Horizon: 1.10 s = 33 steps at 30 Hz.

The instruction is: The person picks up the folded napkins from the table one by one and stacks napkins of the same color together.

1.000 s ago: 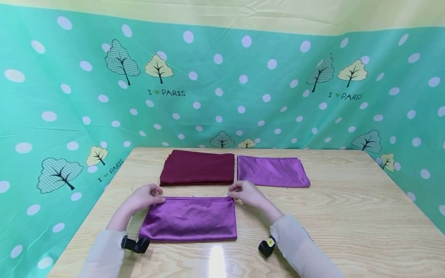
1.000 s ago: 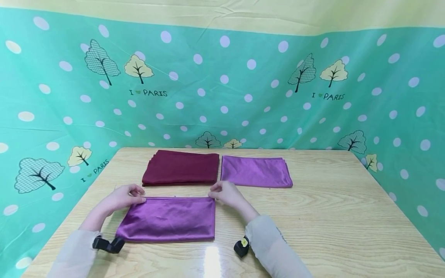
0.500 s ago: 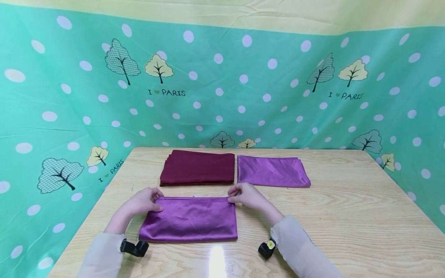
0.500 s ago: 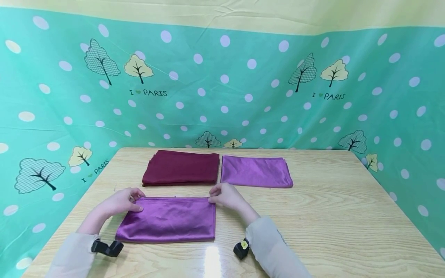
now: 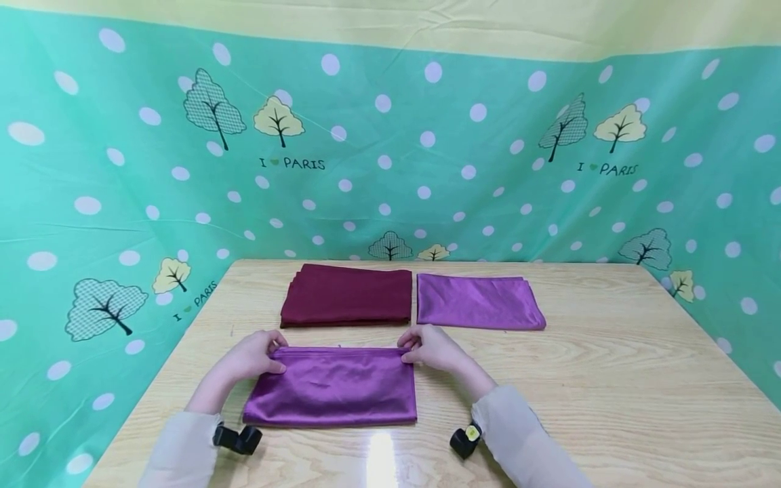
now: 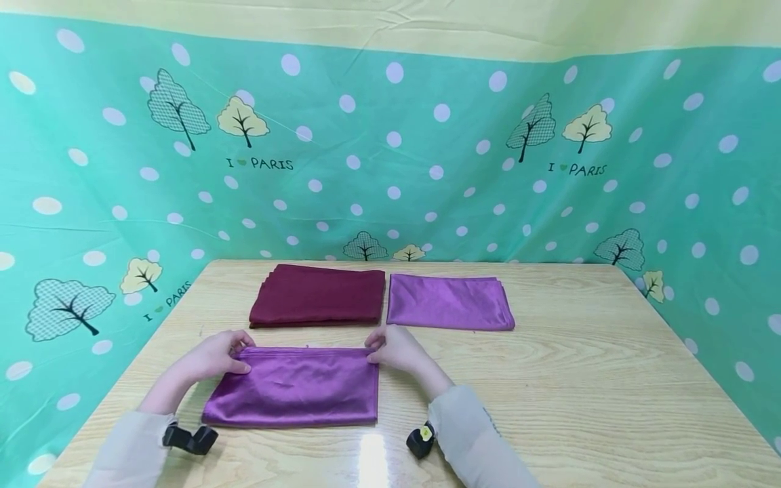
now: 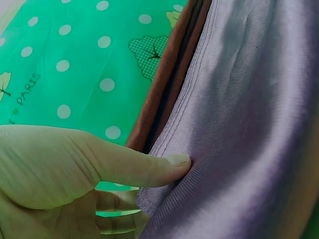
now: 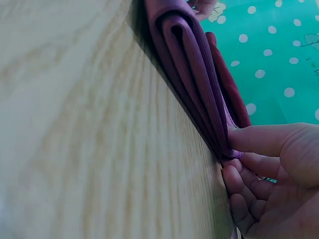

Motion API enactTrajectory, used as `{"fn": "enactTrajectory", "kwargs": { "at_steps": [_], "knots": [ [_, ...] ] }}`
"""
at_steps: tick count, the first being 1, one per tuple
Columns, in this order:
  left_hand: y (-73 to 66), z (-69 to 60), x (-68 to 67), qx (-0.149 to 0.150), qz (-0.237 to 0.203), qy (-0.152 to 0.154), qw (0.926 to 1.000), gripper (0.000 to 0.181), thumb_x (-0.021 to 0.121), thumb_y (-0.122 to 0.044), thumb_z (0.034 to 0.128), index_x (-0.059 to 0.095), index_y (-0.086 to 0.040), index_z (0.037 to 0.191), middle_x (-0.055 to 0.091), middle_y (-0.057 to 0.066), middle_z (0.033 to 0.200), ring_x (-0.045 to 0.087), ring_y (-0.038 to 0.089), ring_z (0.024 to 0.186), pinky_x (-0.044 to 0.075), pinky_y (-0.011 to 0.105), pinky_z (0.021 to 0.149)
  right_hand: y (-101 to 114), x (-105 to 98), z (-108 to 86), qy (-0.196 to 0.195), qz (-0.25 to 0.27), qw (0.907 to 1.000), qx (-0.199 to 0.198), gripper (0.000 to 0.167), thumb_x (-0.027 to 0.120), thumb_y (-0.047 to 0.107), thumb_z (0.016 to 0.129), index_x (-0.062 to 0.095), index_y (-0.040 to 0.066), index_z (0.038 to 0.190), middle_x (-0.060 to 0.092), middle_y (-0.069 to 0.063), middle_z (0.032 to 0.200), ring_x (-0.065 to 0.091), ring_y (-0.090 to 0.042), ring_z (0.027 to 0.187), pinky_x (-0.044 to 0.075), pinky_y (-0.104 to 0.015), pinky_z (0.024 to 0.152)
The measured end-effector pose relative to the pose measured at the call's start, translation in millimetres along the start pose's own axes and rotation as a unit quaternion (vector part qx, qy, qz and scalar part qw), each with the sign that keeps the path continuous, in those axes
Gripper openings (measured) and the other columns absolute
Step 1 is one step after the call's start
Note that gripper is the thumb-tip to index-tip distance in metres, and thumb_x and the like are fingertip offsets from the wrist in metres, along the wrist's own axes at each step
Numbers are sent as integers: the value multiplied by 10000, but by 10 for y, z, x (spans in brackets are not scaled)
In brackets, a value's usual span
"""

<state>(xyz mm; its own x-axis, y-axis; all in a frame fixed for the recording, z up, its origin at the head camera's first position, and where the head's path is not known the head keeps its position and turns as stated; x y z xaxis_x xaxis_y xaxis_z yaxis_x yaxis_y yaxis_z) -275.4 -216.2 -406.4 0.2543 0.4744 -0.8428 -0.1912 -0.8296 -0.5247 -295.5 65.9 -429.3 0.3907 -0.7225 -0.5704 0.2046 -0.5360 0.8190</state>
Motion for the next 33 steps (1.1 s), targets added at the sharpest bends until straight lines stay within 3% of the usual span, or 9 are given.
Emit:
{"fn": "enactTrajectory", "kwargs": {
  "at_steps": [7, 18, 26, 33],
  "knots": [
    [1, 18, 13, 36, 164, -105, 9998, 323, 757, -71, 639, 597, -25, 916, 526, 31, 712, 473, 154, 673, 422, 342, 670, 3, 21, 9, 51, 69, 9999, 81, 193, 704, -5, 721, 656, -5, 909, 570, -49, 772, 487, -104, 619, 446, -220, 512],
    [-5, -22, 19, 18, 168, -105, 9998, 269, 740, -72, 664, 608, -36, 896, 549, 31, 745, 499, 170, 706, 447, 390, 695, -20, 61, 12, 111, 208, 9995, 189, 168, 687, -11, 738, 653, -5, 903, 525, -10, 733, 470, -89, 566, 424, -201, 503],
    [2, -24, 29, 78, 360, -195, 9991, 129, 727, -94, 682, 650, -81, 785, 585, 2, 753, 508, 146, 724, 444, 383, 724, -24, 63, 1, 50, 84, 9999, -51, 145, 686, 1, 733, 656, 10, 874, 555, -12, 728, 486, -91, 587, 436, -205, 525],
    [-31, -34, 6, 108, 397, -229, 9989, 115, 710, -100, 709, 655, -74, 806, 607, 20, 781, 545, 186, 755, 451, 426, 749, -25, 51, -6, -34, -23, 9998, -198, 139, 690, 14, 731, 662, 28, 867, 567, -13, 743, 496, -103, 651, 436, -212, 575]
  ]
}}
Point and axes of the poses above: each hand's wrist, its own z-axis towards the middle knuckle, its own x-axis out of the palm, y = z × x, the point moved 8 cm from there along z, towards the middle knuckle
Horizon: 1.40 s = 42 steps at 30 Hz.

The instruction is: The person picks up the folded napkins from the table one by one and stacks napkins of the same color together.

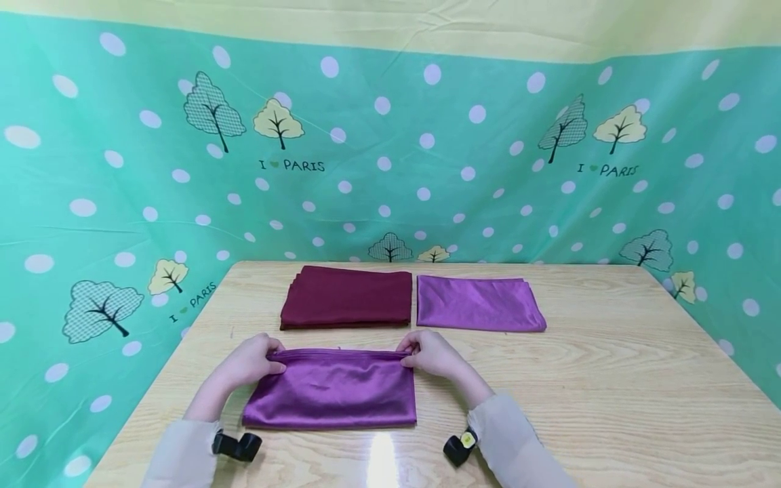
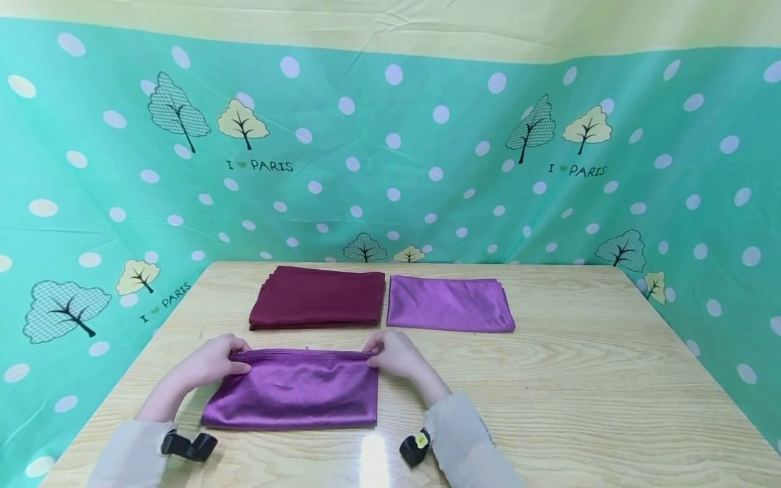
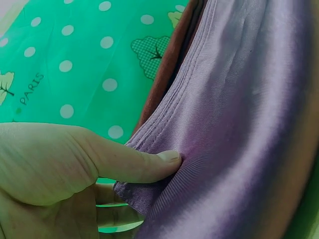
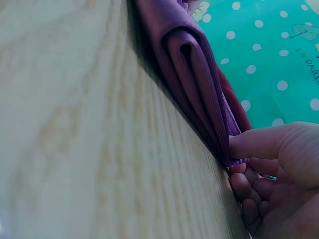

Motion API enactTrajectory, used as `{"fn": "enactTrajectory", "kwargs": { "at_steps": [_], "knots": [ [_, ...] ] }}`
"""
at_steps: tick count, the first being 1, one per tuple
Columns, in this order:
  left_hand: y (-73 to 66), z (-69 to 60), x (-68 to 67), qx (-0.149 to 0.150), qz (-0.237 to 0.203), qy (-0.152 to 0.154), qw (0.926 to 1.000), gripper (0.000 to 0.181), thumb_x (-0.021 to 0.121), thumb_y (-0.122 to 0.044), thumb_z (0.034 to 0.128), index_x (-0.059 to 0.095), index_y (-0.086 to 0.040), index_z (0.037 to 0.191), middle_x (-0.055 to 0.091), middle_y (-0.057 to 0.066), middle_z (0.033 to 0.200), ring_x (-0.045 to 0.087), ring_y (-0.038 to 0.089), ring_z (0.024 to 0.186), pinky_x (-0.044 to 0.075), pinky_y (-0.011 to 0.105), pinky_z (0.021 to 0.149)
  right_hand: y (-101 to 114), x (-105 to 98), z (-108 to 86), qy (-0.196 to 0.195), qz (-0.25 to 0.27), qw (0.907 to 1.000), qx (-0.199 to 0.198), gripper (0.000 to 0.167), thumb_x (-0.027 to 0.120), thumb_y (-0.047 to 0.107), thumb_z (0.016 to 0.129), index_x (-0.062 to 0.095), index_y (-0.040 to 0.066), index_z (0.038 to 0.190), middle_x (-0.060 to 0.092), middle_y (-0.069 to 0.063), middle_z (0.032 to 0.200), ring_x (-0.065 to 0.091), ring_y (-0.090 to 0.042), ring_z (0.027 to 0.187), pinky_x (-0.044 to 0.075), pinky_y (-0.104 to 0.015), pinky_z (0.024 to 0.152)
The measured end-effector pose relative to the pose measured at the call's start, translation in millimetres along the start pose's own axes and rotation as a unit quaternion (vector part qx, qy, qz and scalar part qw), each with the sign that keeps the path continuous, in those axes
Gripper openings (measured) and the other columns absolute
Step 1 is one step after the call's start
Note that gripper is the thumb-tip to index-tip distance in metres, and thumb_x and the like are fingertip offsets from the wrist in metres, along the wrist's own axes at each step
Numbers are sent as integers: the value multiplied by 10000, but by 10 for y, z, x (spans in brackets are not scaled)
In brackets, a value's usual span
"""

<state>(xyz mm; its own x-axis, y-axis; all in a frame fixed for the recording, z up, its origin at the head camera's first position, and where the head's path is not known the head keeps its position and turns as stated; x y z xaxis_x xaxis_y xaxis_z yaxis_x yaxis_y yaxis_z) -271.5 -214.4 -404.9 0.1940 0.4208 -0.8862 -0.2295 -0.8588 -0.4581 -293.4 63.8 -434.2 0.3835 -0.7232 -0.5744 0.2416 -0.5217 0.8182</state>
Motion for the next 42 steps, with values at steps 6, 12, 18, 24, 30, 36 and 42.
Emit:
{"fn": "enactTrajectory", "kwargs": {
  "at_steps": [6, 12, 18, 24, 30, 36, 42],
  "knots": [
    [15, -19, 15, -175, -69, 38, 9998, 100, 684, -101, 742, 617, -85, 816, 621, 33, 822, 578, 226, 805, 452, 461, 783, 4, -21, -20, -59, -126, 9999, 13, 134, 690, 33, 740, 664, 44, 871, 564, -3, 741, 492, -100, 676, 428, -208, 596],
    [-1, -44, 5, -117, -84, -41, 9999, 103, 670, -86, 748, 608, -72, 828, 625, 37, 824, 588, 243, 818, 450, 467, 794, -7, -14, -34, 6, -4, 10000, 45, 126, 671, 43, 763, 660, 45, 889, 554, -3, 727, 482, -86, 618, 424, -205, 549],
    [-8, -100, 6, -168, -53, -80, 9998, 104, 672, -81, 749, 599, -78, 822, 624, 27, 807, 587, 232, 798, 455, 459, 774, -3, 37, -52, 158, 236, 9996, 3, 129, 654, 38, 780, 657, 34, 909, 560, 5, 733, 474, -71, 538, 425, -202, 501],
    [-41, -99, 10, -161, -174, -176, 9996, 95, 659, -73, 761, 580, -82, 812, 595, 5, 760, 560, 184, 757, 455, 417, 735, 42, -20, -87, 113, 552, 9984, -49, 133, 626, 8, 790, 639, -5, 922, 582, -29, 743, 462, -74, 502, 408, -193, 465],
    [-98, -60, -26, -41, -125, -316, 9994, 100, 657, -76, 765, 569, -93, 807, 585, 6, 757, 550, 180, 748, 448, 396, 710, 68, -98, -103, 126, 713, 9974, 52, 151, 601, -5, 802, 623, -17, 951, 579, -52, 724, 459, -102, 484, 399, -194, 450],
    [-150, -55, -66, 29, -119, -415, 9991, 98, 655, -72, 765, 574, -94, 815, 597, 14, 776, 567, 203, 774, 454, 421, 730, 104, -153, -130, 156, 833, 9964, 93, 166, 592, -10, 813, 610, -26, 978, 586, -80, 786, 467, -116, 492, 417, -227, 454],
    [-204, -5, -100, 125, -95, -571, 9982, 105, 658, -70, 767, 583, -84, 840, 600, 22, 782, 548, 185, 754, 444, 379, 694, 97, -222, -168, 4, 1083, 9932, 438, 171, 566, -30, 829, 596, -5, 996, 556, -79, 792, 453, -134, 483, 413, -246, 445]
  ]
}}
Point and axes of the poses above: each hand's wrist, its own z-axis towards the middle knuckle, its own x-axis out of the palm, y = z × x, the point moved 8 cm from there along z, towards the middle knuckle
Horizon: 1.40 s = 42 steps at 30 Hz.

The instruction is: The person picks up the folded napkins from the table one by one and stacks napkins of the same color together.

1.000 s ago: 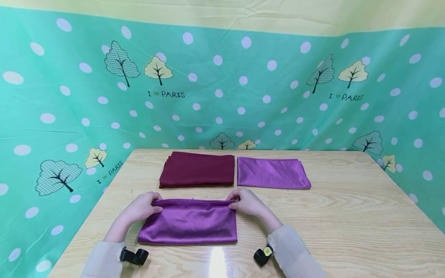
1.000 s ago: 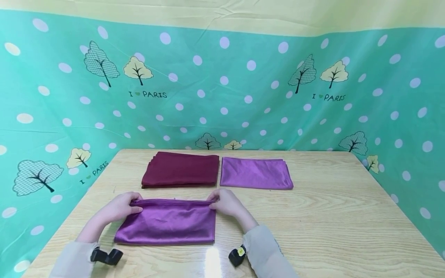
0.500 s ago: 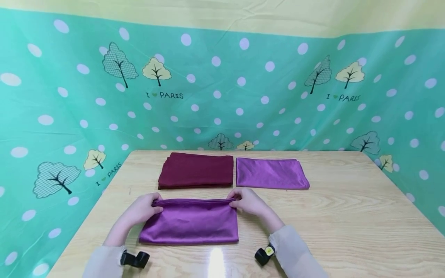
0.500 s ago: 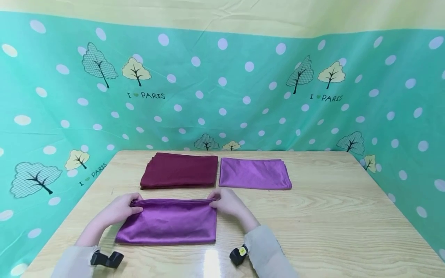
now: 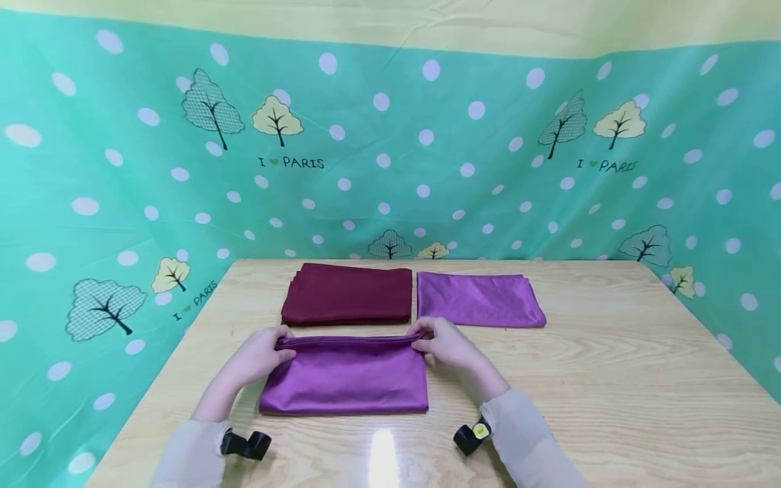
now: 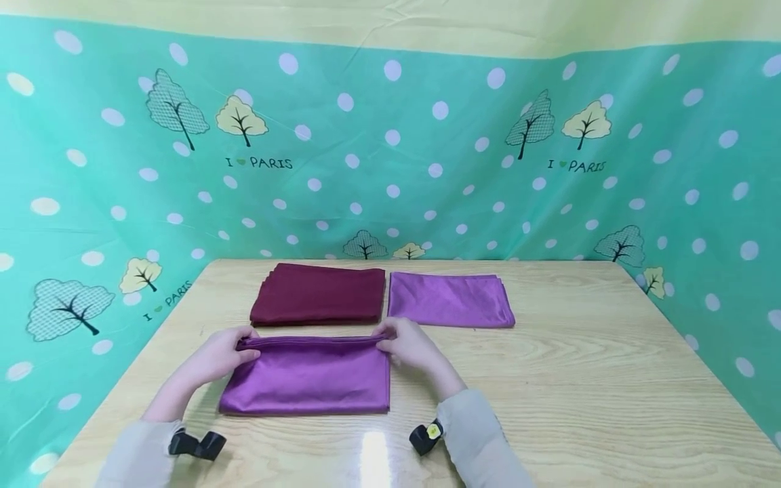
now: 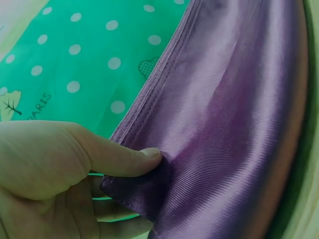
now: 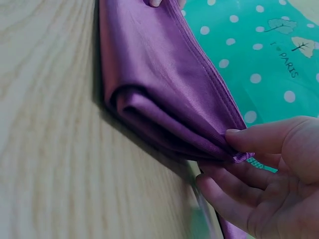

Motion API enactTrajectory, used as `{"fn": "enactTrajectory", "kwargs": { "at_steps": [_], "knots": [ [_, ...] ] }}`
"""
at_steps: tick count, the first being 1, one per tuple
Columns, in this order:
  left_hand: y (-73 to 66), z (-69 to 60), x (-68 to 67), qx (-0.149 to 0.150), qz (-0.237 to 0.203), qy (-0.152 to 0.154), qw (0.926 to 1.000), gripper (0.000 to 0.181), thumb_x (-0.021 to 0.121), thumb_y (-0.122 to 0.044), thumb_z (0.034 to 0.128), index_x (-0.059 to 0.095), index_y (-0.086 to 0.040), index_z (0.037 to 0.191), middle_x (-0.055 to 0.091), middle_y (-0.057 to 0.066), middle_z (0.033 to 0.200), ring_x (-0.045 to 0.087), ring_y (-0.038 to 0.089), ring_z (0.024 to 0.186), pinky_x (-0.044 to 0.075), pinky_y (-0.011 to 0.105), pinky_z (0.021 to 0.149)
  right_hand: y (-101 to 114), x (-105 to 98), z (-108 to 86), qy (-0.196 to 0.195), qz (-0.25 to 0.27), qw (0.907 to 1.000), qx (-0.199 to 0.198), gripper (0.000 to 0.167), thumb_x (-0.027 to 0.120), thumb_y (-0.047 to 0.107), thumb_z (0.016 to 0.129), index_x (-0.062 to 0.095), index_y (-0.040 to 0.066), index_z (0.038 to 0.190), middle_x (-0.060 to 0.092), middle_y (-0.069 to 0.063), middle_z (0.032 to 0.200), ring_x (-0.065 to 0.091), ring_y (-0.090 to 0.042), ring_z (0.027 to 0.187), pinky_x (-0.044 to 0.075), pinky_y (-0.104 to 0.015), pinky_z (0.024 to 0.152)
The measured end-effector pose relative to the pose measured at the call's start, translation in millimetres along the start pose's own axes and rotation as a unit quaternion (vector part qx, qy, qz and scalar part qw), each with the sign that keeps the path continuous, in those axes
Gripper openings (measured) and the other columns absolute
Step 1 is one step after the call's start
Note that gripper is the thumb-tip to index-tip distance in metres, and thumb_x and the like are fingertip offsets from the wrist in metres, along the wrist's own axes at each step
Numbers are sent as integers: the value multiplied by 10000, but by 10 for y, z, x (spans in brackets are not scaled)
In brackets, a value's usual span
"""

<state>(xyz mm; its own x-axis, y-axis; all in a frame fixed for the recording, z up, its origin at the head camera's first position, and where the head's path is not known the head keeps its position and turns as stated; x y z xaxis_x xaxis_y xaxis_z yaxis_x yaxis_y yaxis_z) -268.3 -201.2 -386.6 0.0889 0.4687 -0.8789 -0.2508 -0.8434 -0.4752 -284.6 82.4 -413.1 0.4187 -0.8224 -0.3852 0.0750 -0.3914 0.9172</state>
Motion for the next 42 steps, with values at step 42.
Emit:
{"fn": "enactTrajectory", "kwargs": {
  "at_steps": [42],
  "knots": [
    [-388, 287, -77, -16, -462, -642, 9969, 71, 655, -93, 805, 595, -110, 839, 613, 24, 792, 501, 167, 680, 395, 295, 615, 282, -644, -151, -846, -1138, 9862, -852, 148, 596, 40, 834, 625, 50, 978, 619, -90, 961, 574, -195, 870, 474, -324, 775]
  ]
}}
Point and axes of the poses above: each hand's wrist, its own z-axis towards the middle knuckle, its own x-axis out of the palm, y = z × x, the point moved 8 cm from there along z, towards the middle knuckle
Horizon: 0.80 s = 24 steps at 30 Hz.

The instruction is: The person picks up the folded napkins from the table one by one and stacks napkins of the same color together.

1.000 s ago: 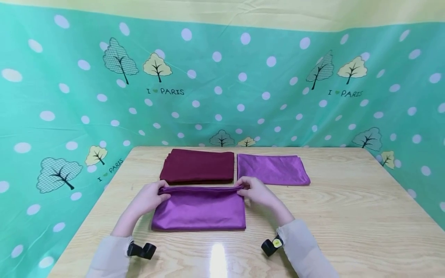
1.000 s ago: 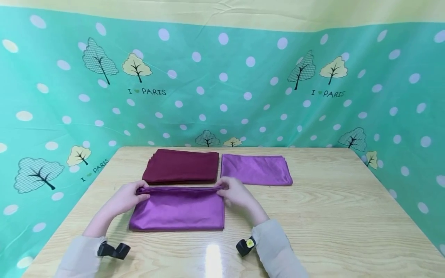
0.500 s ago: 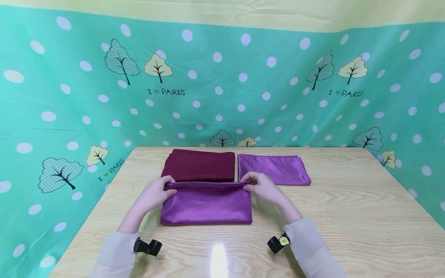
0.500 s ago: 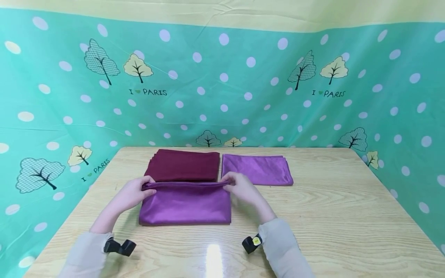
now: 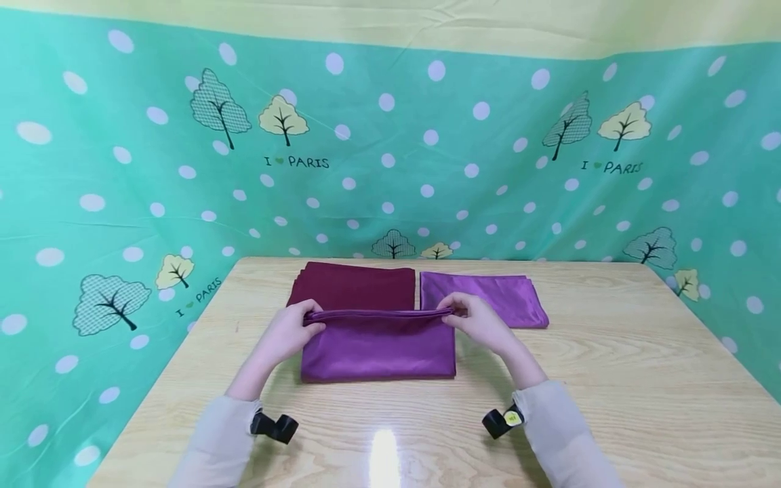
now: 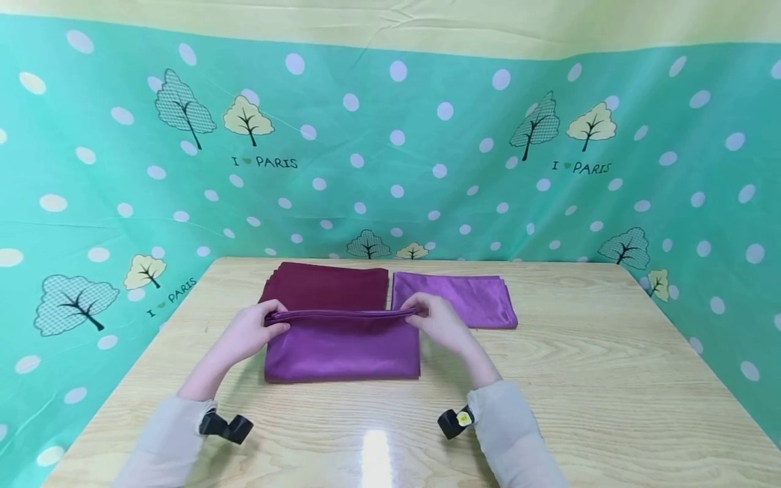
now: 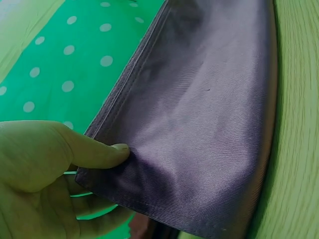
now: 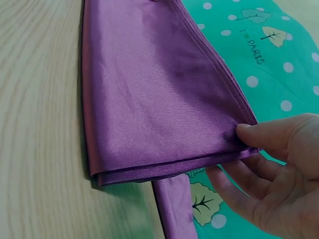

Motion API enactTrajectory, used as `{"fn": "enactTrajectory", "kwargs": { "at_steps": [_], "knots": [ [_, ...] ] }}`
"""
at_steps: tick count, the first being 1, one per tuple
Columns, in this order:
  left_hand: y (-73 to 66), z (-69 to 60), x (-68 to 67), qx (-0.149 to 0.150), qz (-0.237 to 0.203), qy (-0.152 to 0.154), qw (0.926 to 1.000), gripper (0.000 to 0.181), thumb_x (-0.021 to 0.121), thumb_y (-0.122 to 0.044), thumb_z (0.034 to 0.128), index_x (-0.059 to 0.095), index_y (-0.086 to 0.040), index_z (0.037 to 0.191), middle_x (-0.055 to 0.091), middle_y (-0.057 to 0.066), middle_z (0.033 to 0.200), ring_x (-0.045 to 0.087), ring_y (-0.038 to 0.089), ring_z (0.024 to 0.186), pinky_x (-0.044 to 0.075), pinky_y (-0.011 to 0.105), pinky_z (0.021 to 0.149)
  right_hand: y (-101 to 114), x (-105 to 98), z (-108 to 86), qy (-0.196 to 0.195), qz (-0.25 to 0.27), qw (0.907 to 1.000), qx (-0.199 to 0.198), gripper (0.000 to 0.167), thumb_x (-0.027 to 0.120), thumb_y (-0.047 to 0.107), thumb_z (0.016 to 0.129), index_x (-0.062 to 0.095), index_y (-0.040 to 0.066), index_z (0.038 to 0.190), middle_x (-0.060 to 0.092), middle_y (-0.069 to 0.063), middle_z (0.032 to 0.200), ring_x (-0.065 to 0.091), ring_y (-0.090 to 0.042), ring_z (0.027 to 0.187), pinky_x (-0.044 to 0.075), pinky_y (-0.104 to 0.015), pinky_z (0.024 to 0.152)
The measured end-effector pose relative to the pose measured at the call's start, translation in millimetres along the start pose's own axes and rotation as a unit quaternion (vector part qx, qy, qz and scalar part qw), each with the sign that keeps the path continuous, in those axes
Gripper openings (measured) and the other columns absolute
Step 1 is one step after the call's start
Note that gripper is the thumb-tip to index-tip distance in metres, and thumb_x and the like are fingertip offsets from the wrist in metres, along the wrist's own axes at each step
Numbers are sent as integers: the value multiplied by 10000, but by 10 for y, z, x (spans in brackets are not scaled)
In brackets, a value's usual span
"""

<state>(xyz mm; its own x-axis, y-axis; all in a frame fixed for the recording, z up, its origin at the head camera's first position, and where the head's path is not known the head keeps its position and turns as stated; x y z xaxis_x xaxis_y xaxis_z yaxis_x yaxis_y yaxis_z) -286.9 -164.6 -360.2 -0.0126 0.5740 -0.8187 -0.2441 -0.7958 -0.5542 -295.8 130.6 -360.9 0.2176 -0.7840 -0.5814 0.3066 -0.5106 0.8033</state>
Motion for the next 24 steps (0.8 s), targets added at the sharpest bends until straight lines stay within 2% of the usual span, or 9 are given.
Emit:
{"fn": "enactTrajectory", "kwargs": {
  "at_steps": [5, 12, 17, 24],
  "knots": [
    [-70, 36, 8, 4, -50, -30, 10000, 72, 656, -96, 810, 600, -113, 851, 616, 25, 795, 502, 165, 678, 396, 288, 611, -14, -95, -15, -52, -17, 10000, -41, 149, 593, 49, 844, 627, 51, 989, 617, -97, 978, 575, -203, 887, 471, -319, 771],
    [-206, 69, 27, 121, -143, -66, 9998, 75, 665, -111, 806, 608, -128, 852, 628, 13, 786, 509, 153, 672, 404, 275, 606, -58, -220, -68, -110, 138, 9997, 146, 152, 584, 47, 853, 618, 35, 1001, 617, -128, 983, 597, -213, 864, 516, -309, 716],
    [-289, 100, 61, 148, -155, -2, 9998, 77, 671, -127, 804, 612, -138, 851, 622, -6, 788, 506, 146, 681, 402, 279, 612, -110, -302, -91, -103, 356, 9990, 240, 176, 582, 62, 862, 607, 8, 1028, 604, -160, 1024, 596, -234, 895, 530, -358, 734],
    [-404, 177, 106, 213, -276, 49, 9994, 76, 677, -124, 798, 621, -135, 849, 618, -5, 792, 502, 149, 700, 400, 282, 625, -147, -463, -112, -298, 11, 9993, 239, 164, 596, 76, 855, 622, 40, 1013, 624, -116, 1003, 596, -221, 917, 474, -301, 750]
  ]
}}
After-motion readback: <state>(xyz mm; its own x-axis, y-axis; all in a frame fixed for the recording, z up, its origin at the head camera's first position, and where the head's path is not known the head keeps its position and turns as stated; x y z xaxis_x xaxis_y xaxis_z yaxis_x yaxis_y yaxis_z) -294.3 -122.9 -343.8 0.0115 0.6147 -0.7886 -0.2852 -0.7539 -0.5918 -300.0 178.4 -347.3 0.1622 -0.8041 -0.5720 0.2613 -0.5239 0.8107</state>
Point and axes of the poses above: each hand's wrist, its own z-axis towards the middle knuckle, its own x-axis out of the palm, y = z × x, the point moved 8 cm from there along z, towards the middle knuckle
